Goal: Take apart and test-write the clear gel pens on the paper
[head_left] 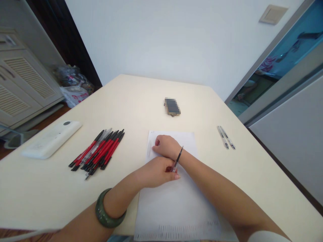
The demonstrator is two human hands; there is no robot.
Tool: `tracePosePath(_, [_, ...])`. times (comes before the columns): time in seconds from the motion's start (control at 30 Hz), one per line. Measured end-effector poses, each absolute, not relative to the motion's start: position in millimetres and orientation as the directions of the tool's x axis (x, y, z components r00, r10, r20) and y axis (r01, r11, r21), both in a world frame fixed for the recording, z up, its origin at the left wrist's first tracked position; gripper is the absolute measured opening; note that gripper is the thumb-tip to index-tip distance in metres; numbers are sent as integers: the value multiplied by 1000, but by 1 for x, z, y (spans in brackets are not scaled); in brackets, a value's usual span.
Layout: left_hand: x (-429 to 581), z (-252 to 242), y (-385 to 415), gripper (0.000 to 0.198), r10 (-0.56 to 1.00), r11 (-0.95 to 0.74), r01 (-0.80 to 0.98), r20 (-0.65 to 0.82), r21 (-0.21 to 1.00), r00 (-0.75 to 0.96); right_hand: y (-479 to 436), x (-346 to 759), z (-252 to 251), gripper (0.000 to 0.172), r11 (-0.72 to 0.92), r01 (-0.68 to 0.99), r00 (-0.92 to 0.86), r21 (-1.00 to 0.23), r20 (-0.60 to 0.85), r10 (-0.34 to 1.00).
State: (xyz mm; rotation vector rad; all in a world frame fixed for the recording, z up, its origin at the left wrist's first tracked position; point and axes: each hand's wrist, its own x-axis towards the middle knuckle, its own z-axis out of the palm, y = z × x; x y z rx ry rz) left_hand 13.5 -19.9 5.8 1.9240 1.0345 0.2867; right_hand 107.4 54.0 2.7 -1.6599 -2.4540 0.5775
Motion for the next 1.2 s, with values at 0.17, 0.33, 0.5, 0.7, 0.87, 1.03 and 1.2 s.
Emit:
tracePosePath(0.17, [13, 5, -20, 28, 752, -247, 543, -194, 803, 630, 54, 111, 5, 20, 353, 868, -411, -349, -109, 905])
tracePosePath(0.33, [13, 4, -20, 28, 767, -233, 561, -204, 795, 608, 54, 116, 7, 17, 368, 864, -425, -344, -103, 899])
tracePosePath(0.5, [13, 6, -21, 28, 760, -224, 541, -202, 810, 618, 52, 127, 8, 14, 364, 844, -422, -394, -70, 904])
tracePosePath(0.7, [11, 7, -22, 29, 762, -229, 523, -183, 821, 622, 44, 162, 17, 15, 213, 619, -331, -756, -5, 944])
tracePosePath(0.87, [11, 11, -22, 31, 769, -218, 542, -199, 811, 607, 40, 179, 18, 13, 111, 344, -260, -932, 19, 966])
tracePosePath(1.03, [12, 14, -21, 27, 764, -209, 534, -205, 819, 612, 42, 172, 7, 12, 230, 544, -262, -807, 96, 960])
tracePosePath(1.2, [12, 7, -20, 30, 763, -228, 547, -201, 806, 614, 48, 158, 4, 14, 453, 662, -471, -598, 139, 871])
